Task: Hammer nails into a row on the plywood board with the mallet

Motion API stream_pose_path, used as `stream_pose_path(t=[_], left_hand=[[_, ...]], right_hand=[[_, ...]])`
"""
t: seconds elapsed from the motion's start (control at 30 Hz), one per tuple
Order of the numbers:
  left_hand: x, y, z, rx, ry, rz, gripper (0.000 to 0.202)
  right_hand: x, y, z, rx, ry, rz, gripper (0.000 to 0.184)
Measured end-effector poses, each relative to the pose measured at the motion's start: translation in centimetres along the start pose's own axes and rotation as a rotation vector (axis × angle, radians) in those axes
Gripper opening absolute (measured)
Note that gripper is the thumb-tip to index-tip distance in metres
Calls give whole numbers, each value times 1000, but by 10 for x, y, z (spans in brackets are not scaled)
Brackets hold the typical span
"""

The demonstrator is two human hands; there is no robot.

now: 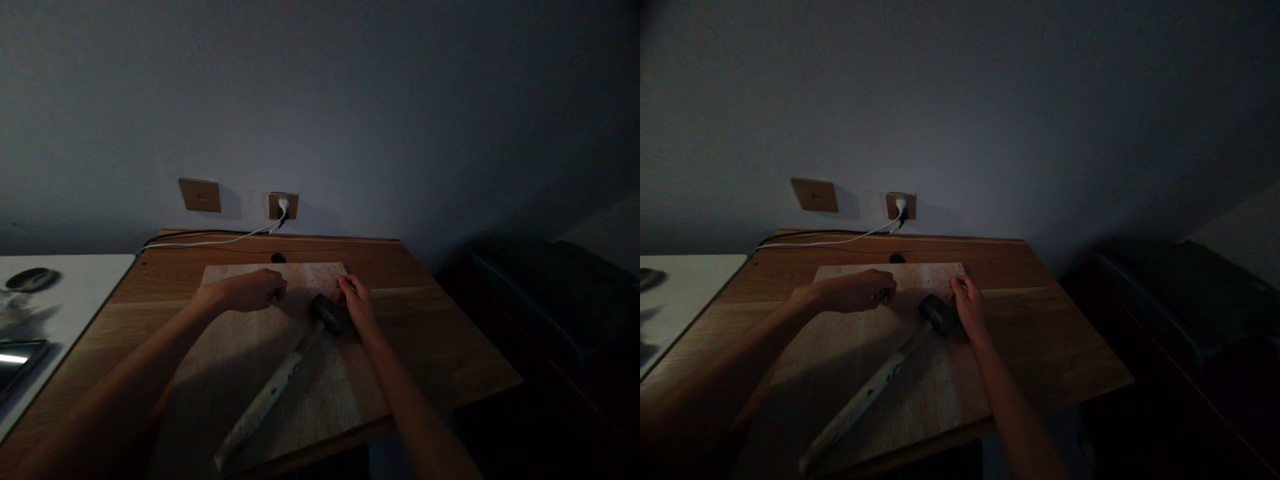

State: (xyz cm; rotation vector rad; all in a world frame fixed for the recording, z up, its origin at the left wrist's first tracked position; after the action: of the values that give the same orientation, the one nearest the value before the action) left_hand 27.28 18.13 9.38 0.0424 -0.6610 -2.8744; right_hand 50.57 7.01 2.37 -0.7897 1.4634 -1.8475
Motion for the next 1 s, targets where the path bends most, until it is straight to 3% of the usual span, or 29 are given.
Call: stream_pose_path(t=[0.63,0.8,1.0], left_hand=[[2,-5,2,-6,-51,15,33],[6,-6,4,-24,-51,69,41],[11,-13,-1,-97,-193,199,57]], right_hand=[[-1,1,0,4,-20,-12,36],[-1,1,0,-2,-22,-9,36],[-4,5,0,0,-23,-2,38]])
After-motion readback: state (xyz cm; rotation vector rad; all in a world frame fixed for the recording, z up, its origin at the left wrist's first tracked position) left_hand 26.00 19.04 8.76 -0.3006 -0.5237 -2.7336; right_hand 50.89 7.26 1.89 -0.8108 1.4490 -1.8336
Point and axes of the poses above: each hand's wrist, its own x-axis away from the middle knuckle, its own z-axis out of the back of the hand, y = z × x, the point moved 3 cm from there along -x, towards the middle knuckle, and after that the axes turned 11 degrees about -z, right-handed, at the moved point
